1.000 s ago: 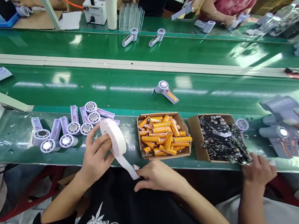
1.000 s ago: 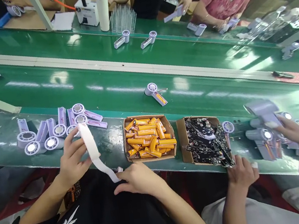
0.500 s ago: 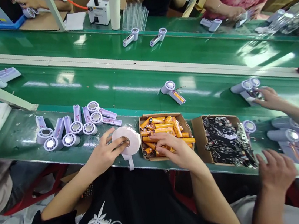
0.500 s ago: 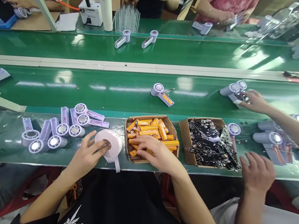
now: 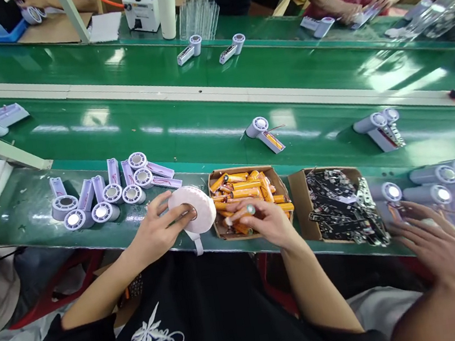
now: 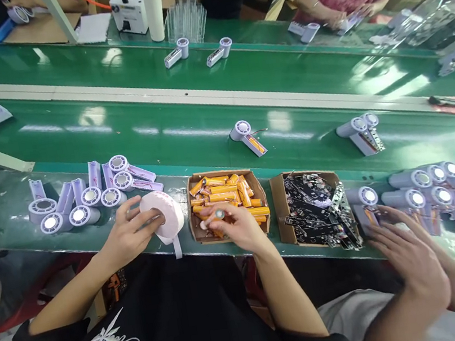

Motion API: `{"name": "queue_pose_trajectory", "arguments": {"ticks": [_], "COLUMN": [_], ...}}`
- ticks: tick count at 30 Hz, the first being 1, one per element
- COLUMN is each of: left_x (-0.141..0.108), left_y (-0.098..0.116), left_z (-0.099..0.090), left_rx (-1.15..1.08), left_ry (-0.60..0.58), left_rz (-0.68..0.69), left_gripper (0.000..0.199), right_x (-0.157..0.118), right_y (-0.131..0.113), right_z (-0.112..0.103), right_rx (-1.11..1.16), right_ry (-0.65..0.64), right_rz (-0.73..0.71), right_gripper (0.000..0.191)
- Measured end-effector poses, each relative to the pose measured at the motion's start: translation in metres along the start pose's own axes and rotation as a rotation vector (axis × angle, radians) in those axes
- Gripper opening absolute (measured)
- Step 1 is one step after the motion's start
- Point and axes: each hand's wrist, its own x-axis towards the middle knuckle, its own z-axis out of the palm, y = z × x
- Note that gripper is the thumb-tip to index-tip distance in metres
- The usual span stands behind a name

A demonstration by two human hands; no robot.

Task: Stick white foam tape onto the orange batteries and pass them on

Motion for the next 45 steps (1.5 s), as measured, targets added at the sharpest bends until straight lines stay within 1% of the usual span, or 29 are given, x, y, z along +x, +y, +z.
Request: {"name": "queue_pose_trajectory", "arguments": {"ticks": [1, 2, 3, 5, 7, 8, 10, 12, 14, 16, 18, 19, 20, 21, 23, 25, 26, 27, 28, 30, 31, 34, 35, 37, 39, 41, 43, 45], "left_x": [0.0, 0.0, 0.001, 0.0, -0.001, -0.002, -0.004, -0.005, -0.004, -0.001, 0.004, 0.007, 0.009, 0.011, 0.013, 0.013, 0.012, 0.011, 0.01, 0.008, 0.008, 0.01, 0.012, 0.016, 0.021, 0.026, 0.03, 0.033], "left_y": [0.0, 0.0, 0.001, 0.001, 0.001, 0.001, 0.001, 0.001, 0.002, 0.003, 0.004, 0.005, 0.006, 0.006, 0.006, 0.005, 0.004, 0.002, 0.001, 0.0, 0.0, 0.003, 0.005, 0.008, 0.01, 0.012, 0.014, 0.018], "left_z": [0.002, 0.004, 0.006, 0.009, 0.012, 0.013, 0.015, 0.015, 0.015, 0.014, 0.012, 0.011, 0.01, 0.01, 0.01, 0.01, 0.011, 0.012, 0.013, 0.015, 0.016, 0.017, 0.017, 0.016, 0.014, 0.012, 0.009, 0.005], "left_rx": [0.008, 0.015, 0.022, 0.033, 0.045, 0.055, 0.075, 0.077, 0.067, 0.075, 0.097, 0.102, 0.102, 0.096, 0.095, 0.128, 0.15, 0.17, 0.184, 0.191, 0.187, 0.169, 0.166, 0.171, 0.178, 0.172, 0.164, 0.173], "left_ry": [-0.016, -0.027, -0.034, -0.043, -0.054, -0.063, -0.083, -0.097, -0.09, -0.076, -0.066, -0.065, -0.067, -0.07, -0.075, -0.068, -0.066, -0.066, -0.067, -0.075, -0.077, -0.06, -0.048, -0.029, -0.033, -0.055, -0.069, -0.073], "left_rz": [0.013, 0.02, 0.026, 0.027, 0.023, 0.018, 0.004, -0.004, 0.004, 0.028, 0.059, 0.07, 0.077, 0.079, 0.069, 0.04, 0.019, -0.004, -0.021, -0.038, -0.038, -0.02, -0.007, 0.024, 0.049, 0.06, 0.058, 0.041], "left_gripper": [0.042, 0.043, 0.042, 0.042, 0.043, 0.043, 0.044, 0.045, 0.046, 0.045, 0.042, 0.041, 0.04, 0.041, 0.042, 0.043, 0.043, 0.043, 0.043, 0.044, 0.044, 0.043, 0.042, 0.038, 0.035, 0.034, 0.033, 0.033], "right_x": [0.0, 0.001, 0.002, 0.006, 0.01, 0.011, 0.011, 0.008, 0.004, 0.0, -0.001, -0.001, 0.0, 0.002, 0.007, 0.013, 0.017, 0.021, 0.024, 0.025, 0.023, 0.012, 0.008, 0.004, 0.006, 0.011, 0.015, 0.018], "right_y": [0.002, 0.003, 0.004, 0.005, 0.003, 0.002, -0.002, -0.009, -0.018, -0.028, -0.036, -0.039, -0.04, -0.041, -0.037, -0.029, -0.024, -0.018, -0.012, -0.004, -0.003, -0.012, -0.018, -0.031, -0.039, -0.041, -0.038, -0.032], "right_z": [0.002, 0.005, 0.01, 0.017, 0.018, 0.017, 0.011, 0.004, 0.003, 0.006, 0.014, 0.017, 0.019, 0.02, 0.015, 0.003, -0.005, -0.012, -0.018, -0.026, -0.026, -0.014, -0.008, 0.004, 0.012, 0.014, 0.01, 0.006], "right_rx": [0.077, 0.092, 0.036, -0.226, -0.489, -0.565, -0.588, -0.497, -0.375, -0.309, -0.319, -0.346, -0.39, -0.447, -0.578, -0.679, -0.709, -0.728, -0.734, -0.684, -0.618, -0.388, -0.343, -0.306, -0.284, -0.255, -0.208, -0.073], "right_ry": [0.072, 0.145, 0.215, 0.357, 0.479, 0.523, 0.598, 0.625, 0.565, 0.429, 0.308, 0.275, 0.27, 0.295, 0.415, 0.569, 0.625, 0.649, 0.637, 0.598, 0.609, 0.681, 0.658, 0.521, 0.4, 0.323, 0.26, 0.171], "right_rz": [0.059, 0.102, 0.123, 0.093, -0.017, -0.071, -0.108, -0.053, -0.003, -0.005, -0.033, -0.049, -0.062, -0.072, -0.084, -0.102, -0.107, -0.107, -0.1, -0.07, -0.054, -0.025, -0.023, -0.019, -0.001, 0.029, 0.079, 0.149], "right_gripper": [0.031, 0.036, 0.039, 0.037, 0.03, 0.029, 0.028, 0.029, 0.032, 0.036, 0.04, 0.042, 0.044, 0.044, 0.043, 0.035, 0.031, 0.029, 0.029, 0.028, 0.028, 0.032, 0.033, 0.033, 0.035, 0.038, 0.041, 0.045]}}
